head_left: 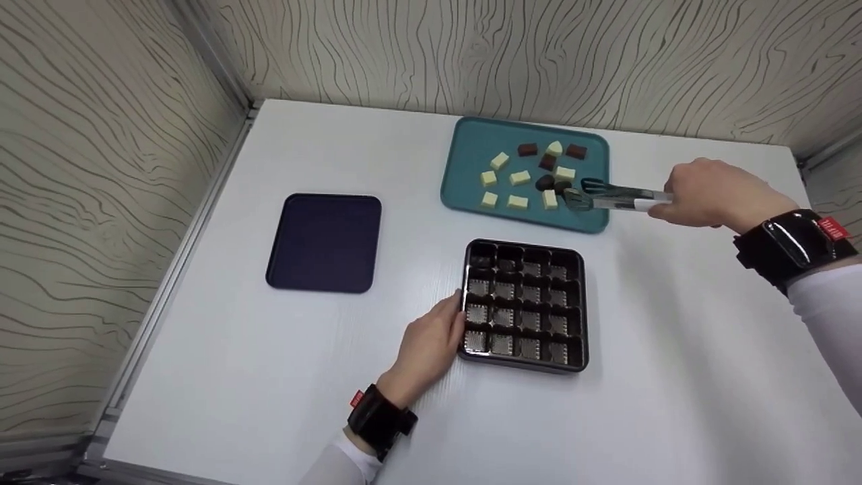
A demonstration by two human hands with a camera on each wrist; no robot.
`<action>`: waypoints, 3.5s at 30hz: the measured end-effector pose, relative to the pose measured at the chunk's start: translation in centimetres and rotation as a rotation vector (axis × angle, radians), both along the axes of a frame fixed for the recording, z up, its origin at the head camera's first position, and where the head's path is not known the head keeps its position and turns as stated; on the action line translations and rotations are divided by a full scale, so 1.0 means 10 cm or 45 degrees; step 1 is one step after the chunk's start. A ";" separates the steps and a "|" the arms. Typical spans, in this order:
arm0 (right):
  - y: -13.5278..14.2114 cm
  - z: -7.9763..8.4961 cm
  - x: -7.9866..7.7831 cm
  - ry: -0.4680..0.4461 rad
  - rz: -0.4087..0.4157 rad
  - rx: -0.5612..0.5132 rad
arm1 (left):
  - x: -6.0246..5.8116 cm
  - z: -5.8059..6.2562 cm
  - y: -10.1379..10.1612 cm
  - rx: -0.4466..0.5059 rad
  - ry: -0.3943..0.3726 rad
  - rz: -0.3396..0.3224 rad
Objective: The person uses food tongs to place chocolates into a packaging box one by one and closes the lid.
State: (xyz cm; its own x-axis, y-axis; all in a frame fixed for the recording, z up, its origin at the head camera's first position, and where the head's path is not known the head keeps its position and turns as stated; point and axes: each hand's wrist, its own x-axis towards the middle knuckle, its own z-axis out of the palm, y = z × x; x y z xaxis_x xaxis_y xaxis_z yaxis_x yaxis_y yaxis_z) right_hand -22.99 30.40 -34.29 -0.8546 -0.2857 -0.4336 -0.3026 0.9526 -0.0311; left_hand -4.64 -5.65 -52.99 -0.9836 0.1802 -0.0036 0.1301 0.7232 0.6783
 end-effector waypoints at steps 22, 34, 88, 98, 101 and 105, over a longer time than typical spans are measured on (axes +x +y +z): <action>-0.04 0.08 0.07 0.037 0.037 0.002 | 0.00 -0.01 0.03 -0.007 0.030 -0.019; -0.31 0.40 0.63 0.132 0.332 0.002 | -0.01 0.01 0.00 0.003 0.001 0.000; -0.01 0.39 0.37 0.264 0.241 0.031 | -0.01 -0.01 -0.01 -0.012 0.025 0.005; 0.16 0.09 0.01 0.194 0.133 0.053 | 0.00 -0.02 -0.02 -0.018 0.023 0.020; 0.11 0.03 -0.05 0.180 0.148 0.046 | 0.00 -0.02 -0.01 -0.012 0.016 0.018; 0.04 -0.02 -0.10 0.172 0.168 0.049 | 0.00 -0.02 0.00 0.000 0.007 0.007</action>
State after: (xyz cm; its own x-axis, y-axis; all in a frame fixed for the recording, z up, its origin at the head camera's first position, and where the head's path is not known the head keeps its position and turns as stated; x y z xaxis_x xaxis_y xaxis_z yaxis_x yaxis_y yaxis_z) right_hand -24.03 30.81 -34.48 -0.8623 -0.3844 -0.3298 -0.4237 0.9042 0.0538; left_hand -4.64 -5.63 -53.17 -0.9846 0.1749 0.0020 0.1300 0.7240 0.6774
